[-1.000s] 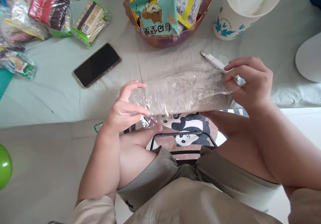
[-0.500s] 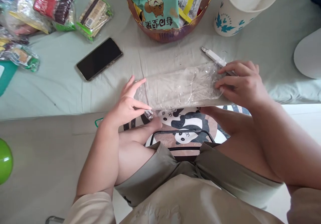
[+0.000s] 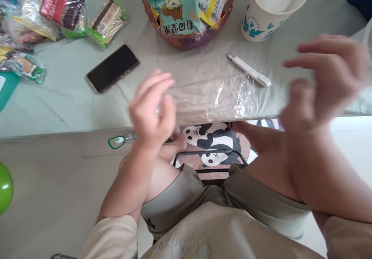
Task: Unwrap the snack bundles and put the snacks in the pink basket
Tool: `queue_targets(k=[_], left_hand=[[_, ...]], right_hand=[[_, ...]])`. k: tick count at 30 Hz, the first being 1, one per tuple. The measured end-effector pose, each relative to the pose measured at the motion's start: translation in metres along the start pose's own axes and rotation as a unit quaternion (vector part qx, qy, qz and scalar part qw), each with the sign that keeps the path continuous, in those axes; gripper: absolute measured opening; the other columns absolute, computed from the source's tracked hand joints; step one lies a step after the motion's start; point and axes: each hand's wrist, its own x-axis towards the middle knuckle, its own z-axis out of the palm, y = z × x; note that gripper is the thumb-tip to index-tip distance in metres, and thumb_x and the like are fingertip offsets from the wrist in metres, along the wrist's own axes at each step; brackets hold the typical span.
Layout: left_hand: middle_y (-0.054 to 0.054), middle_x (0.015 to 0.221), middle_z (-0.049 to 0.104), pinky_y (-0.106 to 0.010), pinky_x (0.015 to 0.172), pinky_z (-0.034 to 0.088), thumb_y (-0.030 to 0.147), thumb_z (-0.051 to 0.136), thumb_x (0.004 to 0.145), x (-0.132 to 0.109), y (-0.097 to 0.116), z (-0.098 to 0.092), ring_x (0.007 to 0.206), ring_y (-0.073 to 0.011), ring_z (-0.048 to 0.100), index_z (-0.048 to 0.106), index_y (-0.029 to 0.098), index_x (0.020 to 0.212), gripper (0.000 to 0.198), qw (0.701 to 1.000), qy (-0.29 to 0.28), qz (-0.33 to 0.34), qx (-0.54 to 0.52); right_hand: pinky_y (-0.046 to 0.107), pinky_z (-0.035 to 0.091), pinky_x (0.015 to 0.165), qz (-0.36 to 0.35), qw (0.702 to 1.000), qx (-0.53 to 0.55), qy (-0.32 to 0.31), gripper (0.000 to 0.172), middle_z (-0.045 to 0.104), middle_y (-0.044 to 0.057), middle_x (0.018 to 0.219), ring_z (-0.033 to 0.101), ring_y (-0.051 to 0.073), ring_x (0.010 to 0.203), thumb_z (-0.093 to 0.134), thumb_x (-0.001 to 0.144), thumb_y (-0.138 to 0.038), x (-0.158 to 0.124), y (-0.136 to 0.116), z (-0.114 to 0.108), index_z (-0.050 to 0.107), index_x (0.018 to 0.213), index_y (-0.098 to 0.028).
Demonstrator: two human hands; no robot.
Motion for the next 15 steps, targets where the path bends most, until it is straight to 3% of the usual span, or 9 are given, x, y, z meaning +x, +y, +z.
queue_targets(k=[2, 3, 5, 8, 15], left_hand=[[-0.010, 0.150, 0.065, -0.052, 0.127, 0.042, 0.028, 0.044, 0.104, 0.002, 0.017, 0.032, 0.148, -0.0283, 0.054, 0.065, 0.018, 0.139, 0.042, 0.987, -0.145, -0.012, 0.070], [-0.011, 0.159, 0.057, -0.055, 0.130, 0.036, 0.031, 0.043, 0.104, 0.002, 0.021, 0.046, 0.155, -0.0311, 0.045, 0.058, 0.018, 0.148, 0.048, 0.975, -0.196, -0.032, 0.100], [-0.012, 0.168, 0.045, -0.059, 0.134, 0.026, 0.030, 0.043, 0.103, -0.002, 0.022, 0.065, 0.161, -0.0341, 0.034, 0.046, 0.015, 0.159, 0.058, 0.951, -0.266, -0.064, 0.142], [-0.011, 0.171, 0.038, -0.062, 0.133, 0.022, 0.035, 0.039, 0.104, -0.010, 0.011, 0.067, 0.162, -0.0366, 0.031, 0.041, 0.014, 0.163, 0.062, 0.931, -0.300, -0.093, 0.186], [-0.012, 0.172, 0.035, -0.067, 0.130, 0.026, 0.041, 0.040, 0.103, -0.016, -0.011, 0.040, 0.161, -0.0395, 0.031, 0.044, 0.018, 0.162, 0.063, 0.918, -0.281, -0.143, 0.242]], right_hand=[[0.057, 0.046, 0.118, -0.001, 0.984, -0.029, -0.177, 0.046, 0.070, 0.008, 0.141, 0.059, 0.034, 0.139, 0.043, 0.099, -0.033, -0.002, -0.027, 0.025, 0.070, 0.134, -0.023], [0.057, 0.041, 0.122, 0.010, 0.964, -0.035, -0.265, 0.052, 0.062, 0.008, 0.152, 0.051, 0.033, 0.148, 0.040, 0.101, -0.032, -0.006, -0.038, 0.038, 0.063, 0.146, -0.021], [0.058, 0.034, 0.127, 0.041, 0.927, -0.043, -0.371, 0.060, 0.048, 0.011, 0.166, 0.041, 0.033, 0.157, 0.034, 0.104, -0.033, -0.016, -0.048, 0.060, 0.048, 0.160, -0.015], [0.057, 0.030, 0.129, 0.072, 0.901, -0.066, -0.422, 0.066, 0.041, 0.014, 0.169, 0.036, 0.034, 0.159, 0.034, 0.106, -0.043, -0.030, -0.040, 0.075, 0.041, 0.164, -0.011], [0.061, 0.023, 0.130, 0.085, 0.897, -0.113, -0.418, 0.068, 0.037, 0.012, 0.171, 0.032, 0.037, 0.161, 0.034, 0.106, -0.048, -0.037, -0.006, 0.052, 0.039, 0.165, -0.014]])
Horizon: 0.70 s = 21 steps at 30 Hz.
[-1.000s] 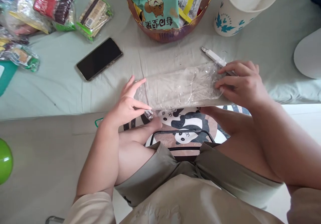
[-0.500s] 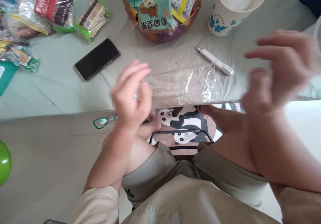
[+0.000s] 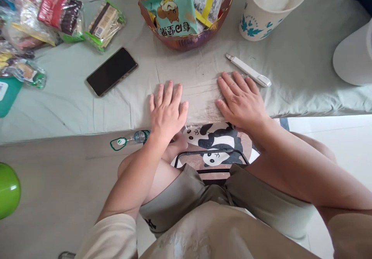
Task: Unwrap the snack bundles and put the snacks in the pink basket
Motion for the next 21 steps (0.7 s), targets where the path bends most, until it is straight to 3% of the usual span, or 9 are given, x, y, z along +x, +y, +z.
queue_targets(k=[5, 9, 13, 17, 21], left_hand=[[-0.011, 0.173, 0.035, -0.067, 0.131, 0.024, 0.042, 0.043, 0.102, -0.002, -0.009, 0.002, 0.162, -0.0382, 0.031, 0.045, 0.021, 0.162, 0.063, 1.000, 0.009, -0.010, -0.014], [-0.014, 0.172, 0.036, -0.071, 0.130, 0.020, 0.048, 0.052, 0.098, 0.005, -0.009, -0.008, 0.162, -0.0424, 0.028, 0.045, 0.020, 0.160, 0.069, 0.999, 0.019, -0.011, -0.036], [-0.015, 0.161, 0.054, -0.062, 0.134, 0.016, 0.041, 0.063, 0.094, 0.032, 0.005, -0.020, 0.158, -0.0381, 0.037, 0.052, 0.021, 0.153, 0.063, 0.995, 0.030, 0.063, -0.076], [-0.015, 0.138, 0.068, -0.054, 0.126, 0.035, 0.029, 0.064, 0.093, 0.057, 0.027, -0.020, 0.139, -0.0351, 0.057, 0.062, 0.016, 0.139, 0.048, 0.988, -0.026, 0.140, -0.066], [-0.012, 0.113, 0.074, -0.053, 0.110, 0.046, 0.024, 0.064, 0.092, 0.061, 0.039, -0.019, 0.124, -0.0361, 0.063, 0.070, 0.016, 0.118, 0.028, 0.987, -0.055, 0.143, -0.043]], right_hand=[[0.067, 0.023, 0.128, 0.018, 1.000, -0.004, 0.010, 0.069, 0.038, 0.017, 0.170, 0.031, 0.041, 0.160, 0.039, 0.104, -0.047, -0.001, 0.012, -0.001, 0.041, 0.164, -0.013], [0.064, 0.028, 0.127, -0.008, 0.999, 0.002, 0.036, 0.067, 0.041, 0.017, 0.169, 0.036, 0.039, 0.158, 0.044, 0.101, -0.043, -0.001, 0.016, -0.010, 0.043, 0.161, -0.014], [0.061, 0.036, 0.122, -0.024, 0.997, 0.009, 0.076, 0.059, 0.055, 0.016, 0.158, 0.046, 0.038, 0.151, 0.046, 0.095, -0.027, 0.006, 0.017, -0.020, 0.051, 0.153, -0.017], [0.064, 0.036, 0.119, -0.042, 0.996, 0.001, 0.075, 0.058, 0.066, 0.017, 0.142, 0.049, 0.038, 0.145, 0.044, 0.092, -0.019, 0.023, 0.018, -0.018, 0.052, 0.150, -0.019], [0.064, 0.037, 0.116, -0.059, 0.995, -0.035, 0.069, 0.045, 0.071, 0.016, 0.114, 0.058, 0.037, 0.128, 0.049, 0.089, -0.019, 0.037, 0.018, -0.012, 0.064, 0.131, -0.016]])
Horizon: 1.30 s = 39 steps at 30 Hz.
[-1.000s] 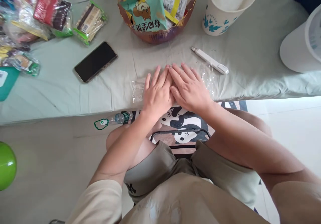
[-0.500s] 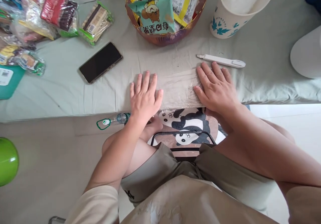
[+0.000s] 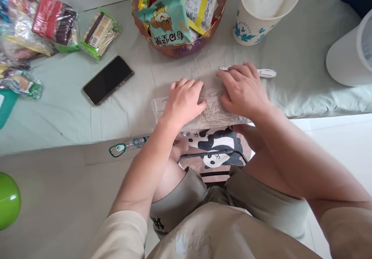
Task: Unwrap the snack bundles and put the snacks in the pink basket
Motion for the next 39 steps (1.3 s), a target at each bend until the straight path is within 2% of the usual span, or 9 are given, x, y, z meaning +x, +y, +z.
queue_targets(k=[5, 10, 15, 18, 21, 25, 31, 35, 39], left_hand=[[-0.012, 0.115, 0.070, -0.052, 0.102, 0.048, 0.022, 0.068, 0.087, -0.002, -0.002, 0.000, 0.121, -0.0360, 0.061, 0.072, 0.018, 0.099, 0.013, 1.000, 0.001, -0.015, 0.001], [-0.005, 0.087, 0.068, -0.038, 0.083, 0.053, 0.017, 0.062, 0.081, -0.004, -0.009, -0.015, 0.089, -0.0227, 0.067, 0.062, 0.019, 0.075, 0.006, 0.988, -0.050, 0.023, -0.147], [-0.002, 0.076, 0.070, -0.027, 0.061, 0.055, 0.031, 0.070, 0.077, -0.012, -0.021, -0.028, 0.076, -0.0194, 0.073, 0.055, 0.021, 0.069, 0.020, 0.830, -0.159, 0.059, -0.531], [-0.004, 0.084, 0.074, -0.027, 0.060, 0.059, 0.033, 0.078, 0.073, -0.013, -0.028, -0.023, 0.078, -0.0206, 0.077, 0.055, 0.021, 0.072, 0.025, 0.745, -0.079, -0.011, -0.662], [-0.005, 0.100, 0.078, -0.029, 0.067, 0.063, 0.036, 0.079, 0.076, -0.012, -0.031, -0.017, 0.088, -0.0206, 0.079, 0.051, 0.021, 0.073, 0.032, 0.710, 0.011, -0.073, -0.701], [-0.006, 0.114, 0.078, -0.027, 0.066, 0.063, 0.044, 0.079, 0.080, -0.011, -0.028, -0.011, 0.095, -0.0212, 0.080, 0.050, 0.021, 0.076, 0.036, 0.712, 0.082, -0.092, -0.692], [-0.003, 0.108, 0.079, -0.024, 0.064, 0.062, 0.054, 0.087, 0.070, -0.015, -0.024, -0.001, 0.088, -0.0183, 0.079, 0.055, 0.022, 0.077, 0.045, 0.723, 0.146, -0.080, -0.670], [0.000, 0.086, 0.075, -0.020, 0.052, 0.055, 0.053, 0.091, 0.068, -0.017, -0.023, 0.002, 0.068, -0.0127, 0.073, 0.058, 0.022, 0.073, 0.045, 0.730, 0.138, -0.050, -0.668], [0.007, 0.053, 0.053, -0.018, 0.032, 0.030, 0.055, 0.087, 0.075, -0.021, -0.021, 0.003, 0.035, -0.0044, 0.043, 0.054, 0.021, 0.065, 0.049, 0.733, 0.091, -0.024, -0.674]], right_hand=[[0.062, 0.035, 0.117, -0.023, 0.999, -0.022, 0.009, 0.015, 0.068, 0.012, 0.108, 0.058, 0.034, 0.121, 0.053, 0.087, -0.023, 0.003, -0.003, -0.002, 0.068, 0.090, -0.021], [0.059, 0.035, 0.116, -0.042, 0.996, 0.043, 0.067, 0.015, 0.070, 0.009, 0.108, 0.062, 0.031, 0.117, 0.054, 0.082, -0.021, 0.002, -0.004, -0.018, 0.065, 0.092, -0.021], [0.045, 0.050, 0.110, 0.094, 0.943, 0.265, 0.177, 0.032, 0.066, 0.015, 0.129, 0.062, 0.028, 0.125, 0.047, 0.086, -0.025, -0.002, 0.006, -0.034, 0.056, 0.117, -0.024], [0.044, 0.054, 0.107, 0.176, 0.869, 0.427, 0.179, 0.039, 0.067, 0.015, 0.131, 0.066, 0.025, 0.126, 0.037, 0.090, -0.023, -0.008, 0.008, -0.029, 0.049, 0.126, -0.025], [0.042, 0.059, 0.096, 0.213, 0.800, 0.558, 0.056, 0.050, 0.073, 0.013, 0.127, 0.073, 0.025, 0.114, 0.038, 0.100, -0.040, -0.015, 0.000, -0.021, 0.036, 0.149, -0.029], [0.037, 0.061, 0.086, 0.213, 0.733, 0.646, 0.002, 0.075, 0.080, 0.009, 0.108, 0.078, 0.023, 0.099, 0.048, 0.099, -0.055, -0.024, -0.015, -0.022, 0.018, 0.162, -0.029], [0.044, 0.063, 0.085, 0.151, 0.721, 0.675, -0.036, 0.090, 0.080, 0.003, 0.091, 0.079, 0.025, 0.087, 0.060, 0.093, -0.061, -0.030, -0.031, -0.024, 0.019, 0.165, -0.027], [0.047, 0.063, 0.084, 0.210, 0.759, 0.616, -0.008, 0.076, 0.077, -0.002, 0.084, 0.079, 0.024, 0.082, 0.060, 0.093, -0.065, -0.027, -0.041, -0.020, 0.037, 0.158, -0.032], [0.040, 0.063, 0.078, 0.245, 0.733, 0.635, 0.015, 0.052, 0.074, -0.002, 0.076, 0.076, 0.021, 0.075, 0.069, 0.091, -0.057, -0.024, -0.046, -0.021, 0.060, 0.136, -0.031]])
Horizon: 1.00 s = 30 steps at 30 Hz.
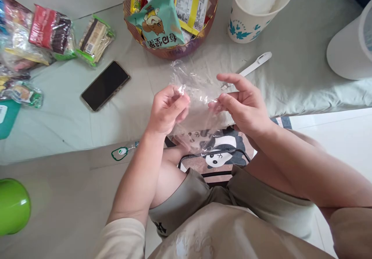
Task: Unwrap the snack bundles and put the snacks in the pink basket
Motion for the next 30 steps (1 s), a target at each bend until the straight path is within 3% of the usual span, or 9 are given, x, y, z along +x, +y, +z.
queue_targets(k=[3, 9, 13, 17, 22, 26, 30], left_hand=[[0.010, 0.043, 0.038, -0.018, 0.030, 0.020, 0.057, 0.084, 0.080, -0.004, -0.001, 0.002, 0.029, -0.0030, 0.028, 0.049, 0.022, 0.060, 0.053, 1.000, 0.007, -0.005, 0.001], [0.012, 0.042, 0.030, -0.020, 0.028, 0.012, 0.057, 0.087, 0.075, -0.005, -0.003, 0.005, 0.029, -0.0025, 0.018, 0.043, 0.023, 0.060, 0.057, 0.995, 0.096, 0.038, -0.012], [0.010, 0.044, 0.033, -0.020, 0.029, 0.014, 0.054, 0.087, 0.076, -0.004, -0.004, 0.004, 0.032, -0.0038, 0.022, 0.044, 0.023, 0.061, 0.055, 0.992, 0.111, 0.050, -0.028], [0.010, 0.046, 0.033, -0.020, 0.029, 0.016, 0.056, 0.085, 0.079, -0.003, -0.005, 0.003, 0.032, -0.0038, 0.024, 0.045, 0.023, 0.061, 0.055, 0.991, 0.112, 0.072, -0.030], [0.010, 0.047, 0.033, -0.021, 0.029, 0.013, 0.054, 0.082, 0.084, -0.002, -0.007, 0.002, 0.030, -0.0028, 0.024, 0.043, 0.022, 0.061, 0.055, 0.987, 0.118, 0.105, -0.016], [0.010, 0.046, 0.032, -0.022, 0.029, 0.011, 0.054, 0.084, 0.082, -0.002, -0.008, -0.001, 0.030, -0.0020, 0.023, 0.044, 0.022, 0.061, 0.056, 0.986, 0.130, 0.105, -0.010], [0.011, 0.046, 0.033, -0.020, 0.027, 0.010, 0.057, 0.085, 0.079, -0.001, -0.005, -0.004, 0.029, -0.0017, 0.022, 0.043, 0.021, 0.059, 0.058, 0.983, 0.148, 0.111, -0.011]], right_hand=[[0.036, 0.063, 0.074, 0.004, 0.999, 0.052, -0.004, 0.039, 0.073, -0.002, 0.075, 0.073, 0.018, 0.069, 0.076, 0.087, -0.049, 0.000, -0.001, -0.001, 0.068, 0.118, -0.028], [0.030, 0.060, 0.066, 0.026, 0.994, 0.084, 0.060, 0.037, 0.069, -0.002, 0.075, 0.070, 0.014, 0.068, 0.079, 0.084, -0.050, 0.009, 0.002, -0.008, 0.064, 0.109, -0.027], [0.028, 0.060, 0.068, 0.055, 0.991, 0.120, 0.032, 0.046, 0.070, -0.002, 0.082, 0.072, 0.014, 0.073, 0.079, 0.082, -0.056, 0.011, 0.001, -0.007, 0.056, 0.108, -0.027], [0.026, 0.060, 0.068, 0.073, 0.988, 0.138, -0.003, 0.048, 0.063, -0.006, 0.076, 0.070, 0.011, 0.068, 0.085, 0.078, -0.048, 0.007, 0.002, -0.004, 0.048, 0.101, -0.027], [0.026, 0.057, 0.061, 0.088, 0.985, 0.136, -0.062, 0.053, 0.060, -0.006, 0.073, 0.066, 0.010, 0.063, 0.094, 0.066, -0.039, 0.006, 0.003, 0.000, 0.053, 0.095, -0.024], [0.025, 0.053, 0.058, 0.076, 0.986, 0.140, -0.041, 0.042, 0.059, -0.004, 0.067, 0.060, 0.009, 0.060, 0.093, 0.068, -0.039, 0.008, 0.004, -0.001, 0.057, 0.079, -0.021], [0.024, 0.051, 0.060, 0.084, 0.983, 0.163, -0.025, 0.036, 0.057, -0.005, 0.065, 0.061, 0.009, 0.062, 0.090, 0.070, -0.032, 0.008, 0.003, -0.005, 0.056, 0.075, -0.021]])
